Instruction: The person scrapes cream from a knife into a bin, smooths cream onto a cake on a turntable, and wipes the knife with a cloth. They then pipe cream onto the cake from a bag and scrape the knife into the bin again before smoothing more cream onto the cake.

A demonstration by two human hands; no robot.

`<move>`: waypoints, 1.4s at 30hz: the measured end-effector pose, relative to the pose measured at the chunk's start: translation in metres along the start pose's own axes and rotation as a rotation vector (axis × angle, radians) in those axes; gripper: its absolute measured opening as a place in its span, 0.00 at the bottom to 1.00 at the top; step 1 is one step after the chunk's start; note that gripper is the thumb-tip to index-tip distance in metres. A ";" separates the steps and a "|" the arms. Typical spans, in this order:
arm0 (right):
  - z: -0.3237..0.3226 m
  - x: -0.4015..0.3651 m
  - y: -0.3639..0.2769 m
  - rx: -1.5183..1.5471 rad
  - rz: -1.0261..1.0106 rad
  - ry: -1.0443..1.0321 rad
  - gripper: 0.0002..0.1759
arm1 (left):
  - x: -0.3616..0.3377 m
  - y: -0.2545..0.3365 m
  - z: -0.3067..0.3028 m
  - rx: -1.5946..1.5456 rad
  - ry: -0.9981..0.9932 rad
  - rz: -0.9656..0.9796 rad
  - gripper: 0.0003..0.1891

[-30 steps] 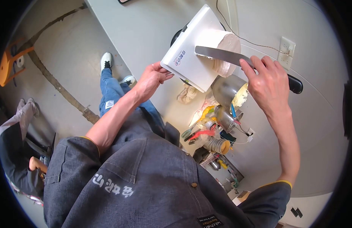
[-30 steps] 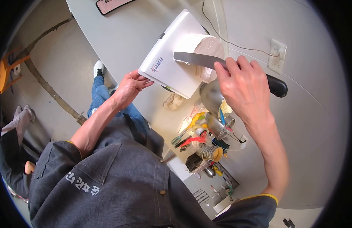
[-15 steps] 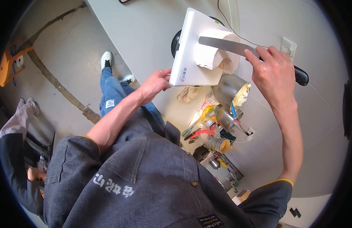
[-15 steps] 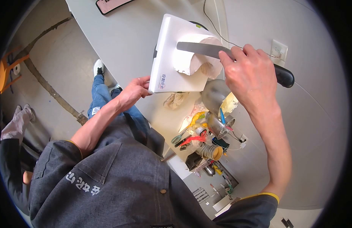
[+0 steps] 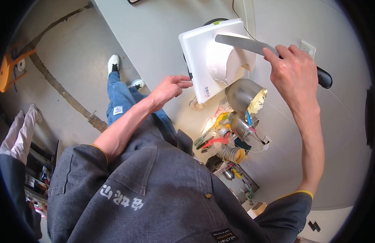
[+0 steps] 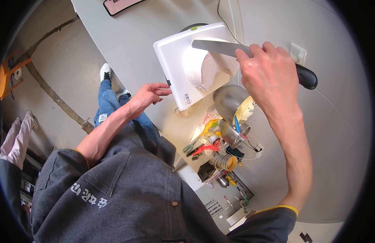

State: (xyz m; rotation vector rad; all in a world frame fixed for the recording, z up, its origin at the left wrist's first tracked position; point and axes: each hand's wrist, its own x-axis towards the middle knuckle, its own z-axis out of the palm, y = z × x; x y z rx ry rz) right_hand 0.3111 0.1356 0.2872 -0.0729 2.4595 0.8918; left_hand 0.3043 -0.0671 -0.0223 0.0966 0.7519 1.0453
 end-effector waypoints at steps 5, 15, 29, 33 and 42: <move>-0.006 -0.006 -0.003 0.014 0.067 -0.052 0.06 | -0.007 0.004 0.002 -0.179 0.073 0.183 0.44; -0.015 -0.018 -0.026 0.076 -0.072 -0.068 0.05 | -0.003 0.006 -0.001 -0.269 0.072 0.261 0.43; -0.012 -0.007 -0.021 0.030 -0.100 0.094 0.02 | -0.008 0.004 0.000 -0.114 0.049 0.158 0.45; -0.007 -0.006 -0.020 -0.002 -0.051 -0.014 0.03 | 0.001 -0.006 0.003 -0.159 -0.001 0.137 0.45; -0.020 -0.035 -0.047 0.059 -0.077 -0.189 0.16 | 0.001 0.003 -0.002 -0.301 0.023 0.301 0.45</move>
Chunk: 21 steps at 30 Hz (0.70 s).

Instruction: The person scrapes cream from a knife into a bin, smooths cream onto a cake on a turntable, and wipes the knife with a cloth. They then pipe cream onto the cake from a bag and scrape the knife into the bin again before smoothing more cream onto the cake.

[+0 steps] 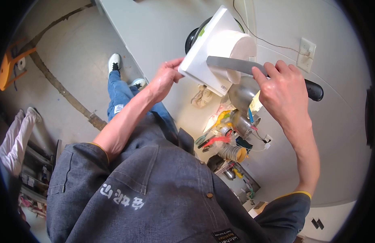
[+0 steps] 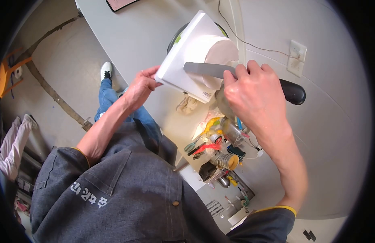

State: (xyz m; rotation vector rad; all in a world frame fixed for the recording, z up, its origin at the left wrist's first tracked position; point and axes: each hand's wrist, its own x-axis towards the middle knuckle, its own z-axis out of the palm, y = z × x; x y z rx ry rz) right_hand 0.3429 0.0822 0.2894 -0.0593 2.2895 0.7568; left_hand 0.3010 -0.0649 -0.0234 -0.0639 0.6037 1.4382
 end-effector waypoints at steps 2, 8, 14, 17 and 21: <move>0.003 -0.003 -0.003 -0.006 -0.013 0.023 0.18 | -0.005 0.009 0.007 -0.111 -0.003 0.080 0.45; 0.009 -0.005 0.002 -0.026 -0.022 0.088 0.19 | -0.009 0.004 0.003 -0.072 -0.013 -0.019 0.45; 0.008 -0.004 0.016 -0.034 -0.018 0.220 0.17 | -0.012 0.001 0.006 -0.085 -0.014 -0.004 0.45; 0.003 -0.004 0.022 -0.035 0.022 0.303 0.12 | -0.012 -0.004 0.002 -0.094 -0.035 0.001 0.45; 0.006 -0.005 0.021 -0.056 0.048 0.122 0.10 | -0.012 -0.004 0.003 -0.110 -0.059 0.025 0.45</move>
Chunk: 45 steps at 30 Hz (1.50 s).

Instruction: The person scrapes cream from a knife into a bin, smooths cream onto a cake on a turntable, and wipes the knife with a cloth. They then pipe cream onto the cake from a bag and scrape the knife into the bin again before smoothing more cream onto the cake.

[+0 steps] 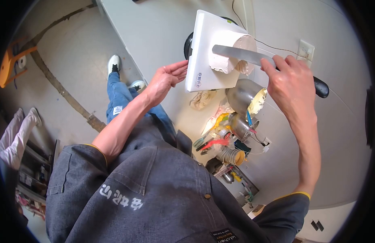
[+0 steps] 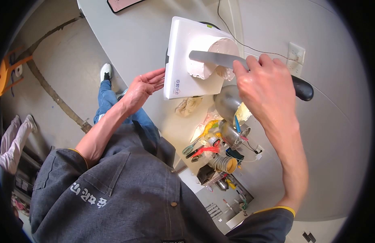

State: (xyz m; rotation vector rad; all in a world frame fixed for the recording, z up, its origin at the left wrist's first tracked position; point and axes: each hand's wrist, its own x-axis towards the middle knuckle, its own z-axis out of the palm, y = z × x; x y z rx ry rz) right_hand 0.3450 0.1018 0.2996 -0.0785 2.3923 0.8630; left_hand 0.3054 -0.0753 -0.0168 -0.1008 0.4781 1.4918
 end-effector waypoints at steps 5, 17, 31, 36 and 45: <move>0.006 -0.005 -0.005 0.060 -0.064 0.054 0.06 | -0.002 0.008 0.006 0.004 0.007 0.007 0.46; 0.003 -0.017 0.000 0.079 -0.024 0.133 0.18 | 0.000 0.001 -0.001 0.005 0.003 0.023 0.45; 0.022 -0.013 -0.005 0.047 -0.048 0.164 0.17 | -0.002 0.006 0.006 0.062 0.063 -0.032 0.44; 0.021 0.001 0.004 0.016 -0.036 0.206 0.11 | -0.002 0.005 0.005 0.044 0.064 -0.058 0.42; 0.024 0.027 0.030 -0.057 0.056 0.116 0.11 | 0.006 -0.010 -0.005 0.111 -0.010 -0.184 0.42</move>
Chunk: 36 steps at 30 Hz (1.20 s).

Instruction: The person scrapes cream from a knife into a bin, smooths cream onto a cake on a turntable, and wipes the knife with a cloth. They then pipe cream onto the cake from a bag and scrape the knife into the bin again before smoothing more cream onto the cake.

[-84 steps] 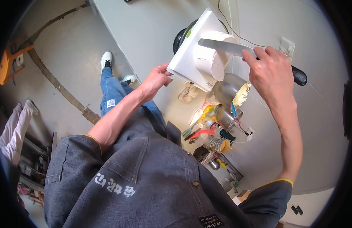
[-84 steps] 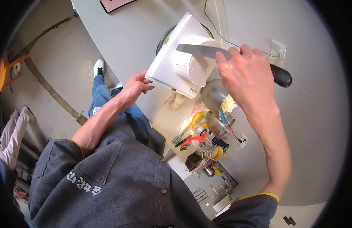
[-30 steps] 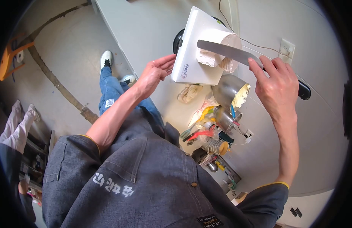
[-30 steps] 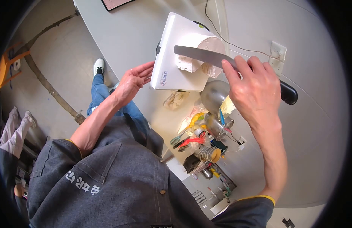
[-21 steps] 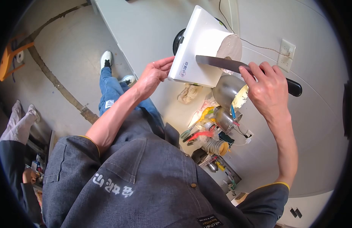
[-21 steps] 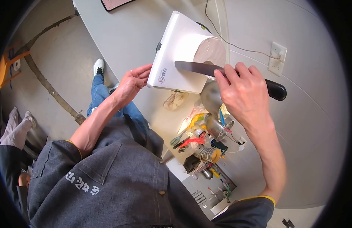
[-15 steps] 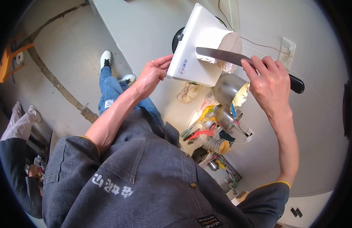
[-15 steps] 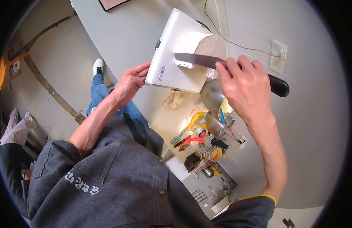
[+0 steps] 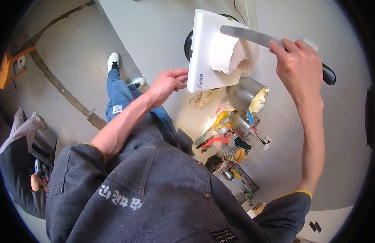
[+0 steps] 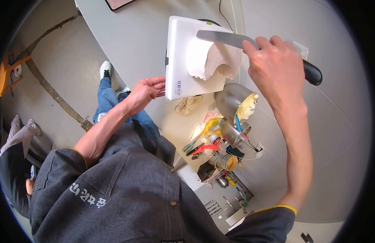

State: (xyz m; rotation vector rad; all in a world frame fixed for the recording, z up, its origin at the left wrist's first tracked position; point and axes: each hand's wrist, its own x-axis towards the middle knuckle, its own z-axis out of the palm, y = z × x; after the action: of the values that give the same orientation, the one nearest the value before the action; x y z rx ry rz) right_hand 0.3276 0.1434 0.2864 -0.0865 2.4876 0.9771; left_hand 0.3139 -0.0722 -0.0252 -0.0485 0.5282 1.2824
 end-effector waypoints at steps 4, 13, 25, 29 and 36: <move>-0.009 0.000 0.003 0.062 0.011 0.020 0.11 | -0.005 0.007 0.009 0.072 0.080 -0.034 0.44; -0.025 -0.028 -0.037 0.169 -0.147 0.053 0.12 | -0.005 0.010 0.003 0.016 0.077 0.135 0.39; -0.015 -0.012 -0.029 0.107 -0.104 0.098 0.05 | -0.001 -0.006 0.000 0.056 -0.055 -0.125 0.41; -0.016 -0.006 -0.027 0.099 -0.069 0.041 0.04 | 0.007 -0.028 -0.004 0.162 -0.133 -0.221 0.46; -0.016 -0.008 -0.025 0.086 -0.030 -0.012 0.04 | 0.010 0.000 -0.015 0.065 0.055 0.144 0.45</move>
State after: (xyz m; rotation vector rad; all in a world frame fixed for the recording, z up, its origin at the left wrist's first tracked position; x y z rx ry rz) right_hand 0.3337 0.1138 0.2840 -0.0897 2.5063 0.8541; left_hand 0.3105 -0.0685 -0.0422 0.0087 0.6296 1.4062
